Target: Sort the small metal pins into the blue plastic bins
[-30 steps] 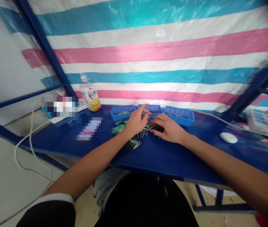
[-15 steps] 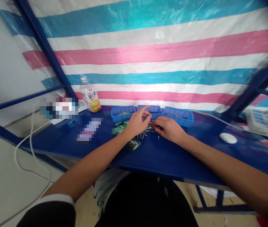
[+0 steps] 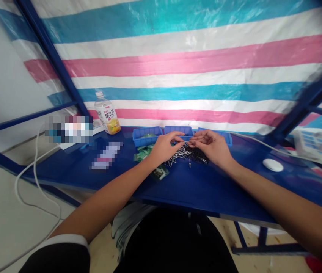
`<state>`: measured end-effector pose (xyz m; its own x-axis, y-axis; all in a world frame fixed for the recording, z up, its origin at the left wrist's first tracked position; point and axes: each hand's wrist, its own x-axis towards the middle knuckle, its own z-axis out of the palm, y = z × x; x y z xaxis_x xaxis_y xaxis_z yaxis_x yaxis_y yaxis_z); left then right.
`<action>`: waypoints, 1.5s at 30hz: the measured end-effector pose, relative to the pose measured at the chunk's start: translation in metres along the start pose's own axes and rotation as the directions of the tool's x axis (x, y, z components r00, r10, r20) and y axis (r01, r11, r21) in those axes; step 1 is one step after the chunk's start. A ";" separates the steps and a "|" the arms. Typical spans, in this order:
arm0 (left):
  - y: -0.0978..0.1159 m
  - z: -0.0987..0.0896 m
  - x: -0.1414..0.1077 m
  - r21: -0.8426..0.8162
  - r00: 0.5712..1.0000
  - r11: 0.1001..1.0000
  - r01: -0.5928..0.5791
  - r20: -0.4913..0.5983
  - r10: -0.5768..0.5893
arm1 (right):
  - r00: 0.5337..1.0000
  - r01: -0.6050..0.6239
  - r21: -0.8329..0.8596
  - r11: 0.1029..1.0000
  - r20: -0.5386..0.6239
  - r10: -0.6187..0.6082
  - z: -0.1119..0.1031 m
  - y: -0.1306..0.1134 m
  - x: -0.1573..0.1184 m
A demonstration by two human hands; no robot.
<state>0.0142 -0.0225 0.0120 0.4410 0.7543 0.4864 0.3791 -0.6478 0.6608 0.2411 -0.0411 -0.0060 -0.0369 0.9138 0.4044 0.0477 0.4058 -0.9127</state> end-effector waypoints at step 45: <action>-0.004 -0.001 0.003 -0.269 0.992 0.961 0.062 -0.089 -0.089 | 0.932 0.359 -0.477 0.802 0.225 -0.284 0.002 -0.006 -0.011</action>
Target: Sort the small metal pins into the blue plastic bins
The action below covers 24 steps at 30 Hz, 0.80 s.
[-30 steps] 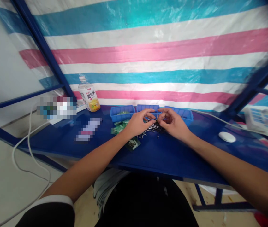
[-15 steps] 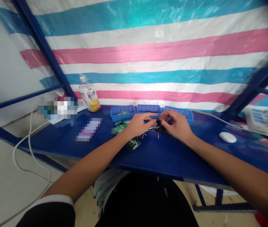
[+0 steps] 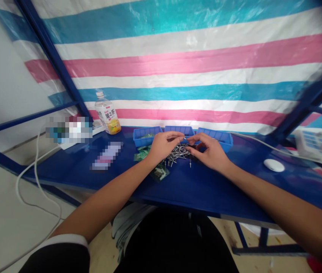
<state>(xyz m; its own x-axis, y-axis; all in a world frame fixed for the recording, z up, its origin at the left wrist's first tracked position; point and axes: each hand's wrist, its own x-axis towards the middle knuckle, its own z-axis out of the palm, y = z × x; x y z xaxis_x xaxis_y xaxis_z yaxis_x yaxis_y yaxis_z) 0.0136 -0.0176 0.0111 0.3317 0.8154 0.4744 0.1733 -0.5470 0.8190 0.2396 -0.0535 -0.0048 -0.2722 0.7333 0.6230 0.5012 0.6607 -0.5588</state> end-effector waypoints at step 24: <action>0.004 0.005 -0.004 0.032 0.997 0.997 -0.070 0.040 0.069 | 0.998 -0.002 -0.064 0.998 0.056 0.006 -0.001 0.003 0.001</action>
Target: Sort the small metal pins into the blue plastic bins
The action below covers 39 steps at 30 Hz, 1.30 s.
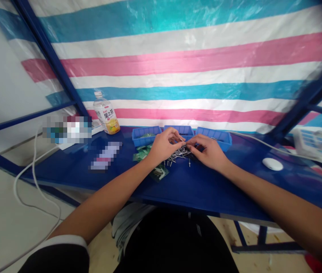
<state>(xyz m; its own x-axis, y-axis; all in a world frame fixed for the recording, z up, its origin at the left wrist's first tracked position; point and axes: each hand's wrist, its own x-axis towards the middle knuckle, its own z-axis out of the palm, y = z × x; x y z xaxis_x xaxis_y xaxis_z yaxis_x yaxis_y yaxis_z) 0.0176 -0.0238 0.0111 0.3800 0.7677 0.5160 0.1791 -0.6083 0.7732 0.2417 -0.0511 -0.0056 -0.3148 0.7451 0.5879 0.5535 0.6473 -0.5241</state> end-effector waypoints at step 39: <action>-0.018 -0.001 0.003 0.069 0.998 0.997 -0.022 -0.060 0.026 | 0.807 0.434 -0.128 0.892 0.496 -0.321 -0.020 -0.004 -0.010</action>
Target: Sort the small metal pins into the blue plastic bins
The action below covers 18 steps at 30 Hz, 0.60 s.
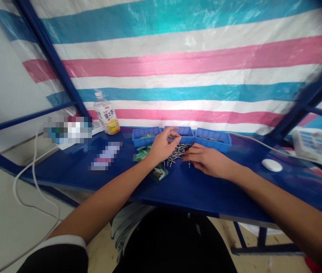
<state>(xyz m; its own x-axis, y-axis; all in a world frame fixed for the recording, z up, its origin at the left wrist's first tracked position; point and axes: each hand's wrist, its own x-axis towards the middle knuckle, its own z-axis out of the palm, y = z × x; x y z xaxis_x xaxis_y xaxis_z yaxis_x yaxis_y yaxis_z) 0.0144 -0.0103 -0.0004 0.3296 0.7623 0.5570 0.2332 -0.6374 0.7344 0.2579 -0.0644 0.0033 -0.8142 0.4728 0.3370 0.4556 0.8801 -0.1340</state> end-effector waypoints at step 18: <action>0.015 -0.002 -0.003 0.027 0.994 0.999 0.033 0.101 -0.035 | 0.926 -0.225 0.137 0.965 -0.278 0.256 0.002 -0.005 0.006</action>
<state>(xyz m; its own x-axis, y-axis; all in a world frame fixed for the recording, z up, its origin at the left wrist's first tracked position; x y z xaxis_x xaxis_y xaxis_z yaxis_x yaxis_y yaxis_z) 0.0150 -0.0220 0.0102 0.4122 0.7691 0.4884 0.2682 -0.6147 0.7417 0.2497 -0.0659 0.0047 -0.5371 0.6502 0.5373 0.5733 0.7486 -0.3329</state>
